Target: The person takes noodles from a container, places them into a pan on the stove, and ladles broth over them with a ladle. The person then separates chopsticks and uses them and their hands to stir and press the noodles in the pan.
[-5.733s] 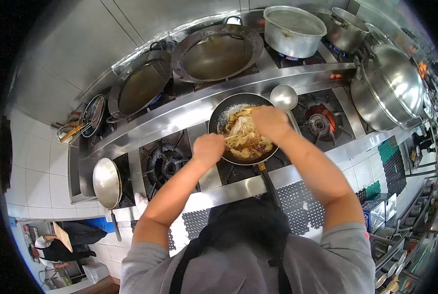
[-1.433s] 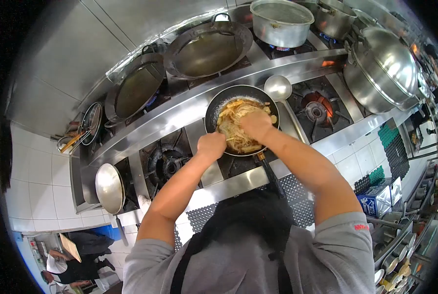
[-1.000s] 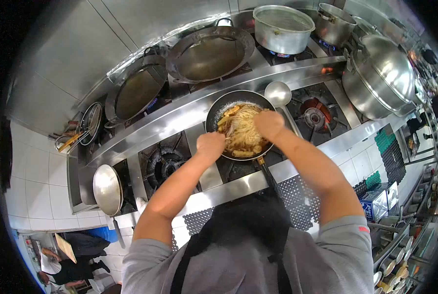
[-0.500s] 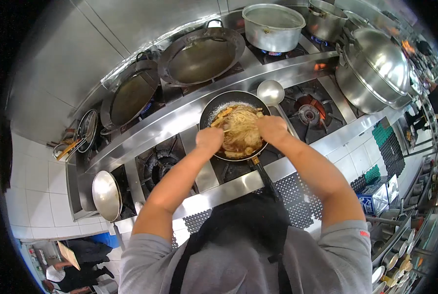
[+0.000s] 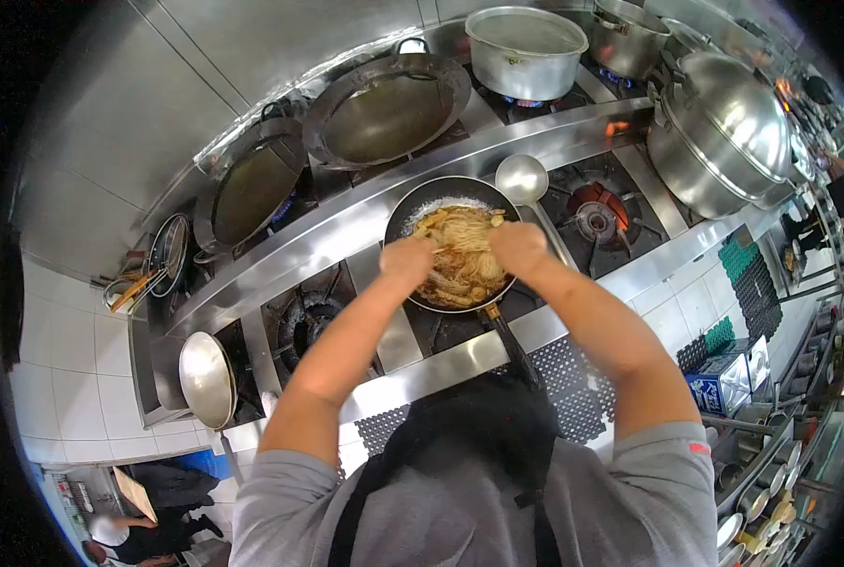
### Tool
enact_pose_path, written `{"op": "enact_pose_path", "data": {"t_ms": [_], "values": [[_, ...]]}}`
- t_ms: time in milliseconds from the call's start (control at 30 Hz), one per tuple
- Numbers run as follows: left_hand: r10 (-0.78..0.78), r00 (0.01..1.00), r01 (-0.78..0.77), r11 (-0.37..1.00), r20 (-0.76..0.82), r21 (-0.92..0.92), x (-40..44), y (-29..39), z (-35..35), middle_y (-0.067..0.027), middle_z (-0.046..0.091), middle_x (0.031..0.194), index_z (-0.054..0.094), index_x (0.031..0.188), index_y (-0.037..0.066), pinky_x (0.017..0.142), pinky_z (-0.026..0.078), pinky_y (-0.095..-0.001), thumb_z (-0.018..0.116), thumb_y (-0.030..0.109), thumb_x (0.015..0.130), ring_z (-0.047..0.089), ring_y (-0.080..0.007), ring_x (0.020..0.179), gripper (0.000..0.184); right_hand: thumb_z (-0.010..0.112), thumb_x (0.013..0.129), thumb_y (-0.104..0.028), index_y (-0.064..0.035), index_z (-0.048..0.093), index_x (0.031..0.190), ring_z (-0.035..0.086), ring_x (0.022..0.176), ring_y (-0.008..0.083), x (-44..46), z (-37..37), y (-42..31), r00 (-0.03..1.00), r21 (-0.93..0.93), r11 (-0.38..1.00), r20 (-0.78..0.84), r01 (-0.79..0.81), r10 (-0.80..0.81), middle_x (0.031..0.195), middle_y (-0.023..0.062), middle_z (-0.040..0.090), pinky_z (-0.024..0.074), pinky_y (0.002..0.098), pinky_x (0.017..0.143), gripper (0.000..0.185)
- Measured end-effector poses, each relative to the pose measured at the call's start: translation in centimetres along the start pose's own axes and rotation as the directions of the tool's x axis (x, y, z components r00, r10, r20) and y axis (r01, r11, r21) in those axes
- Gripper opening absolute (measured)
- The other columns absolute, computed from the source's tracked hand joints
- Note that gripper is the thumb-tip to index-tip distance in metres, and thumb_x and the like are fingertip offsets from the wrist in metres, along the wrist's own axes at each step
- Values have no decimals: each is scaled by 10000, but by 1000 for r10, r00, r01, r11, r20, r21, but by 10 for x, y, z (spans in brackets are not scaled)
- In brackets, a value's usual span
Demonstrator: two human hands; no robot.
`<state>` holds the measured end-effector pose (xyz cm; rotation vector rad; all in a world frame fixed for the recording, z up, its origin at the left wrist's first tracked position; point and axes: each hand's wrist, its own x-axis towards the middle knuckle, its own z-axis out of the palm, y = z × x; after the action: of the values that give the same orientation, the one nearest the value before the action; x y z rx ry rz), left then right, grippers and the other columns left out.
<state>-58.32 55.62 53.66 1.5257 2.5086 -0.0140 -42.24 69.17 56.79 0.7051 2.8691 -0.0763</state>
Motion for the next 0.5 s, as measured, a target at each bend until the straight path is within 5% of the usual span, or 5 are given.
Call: {"op": "enact_pose_path", "data": {"t_ms": [200,367,500], "values": [[-67,996,63,995,56,74,-34,-14,-63,-171,670,877,680,854,47,709,536,-414,534,88,767,659,-319,843,175,532,786,-107,-74,691,818,674,796,289,-18,-34,0,998,-11,1000,-61,-8,8,835,147,679,542,391,663,165],[34,999,-34,999,-8,10,-23,10,-24,-183,665,871,675,832,33,682,540,-418,539,85,751,660,-332,806,167,518,785,-112,-61,685,790,672,764,300,-20,-13,-28,988,3,989,-31,150,-149,801,161,671,539,400,655,175],[28,997,-27,999,76,-17,-47,2,-33,-194,659,874,673,833,31,705,533,-428,531,91,755,652,-350,817,173,539,774,-119,-57,661,801,657,799,319,-39,-12,17,999,71,997,-23,-27,28,815,163,665,528,424,685,140]]}}
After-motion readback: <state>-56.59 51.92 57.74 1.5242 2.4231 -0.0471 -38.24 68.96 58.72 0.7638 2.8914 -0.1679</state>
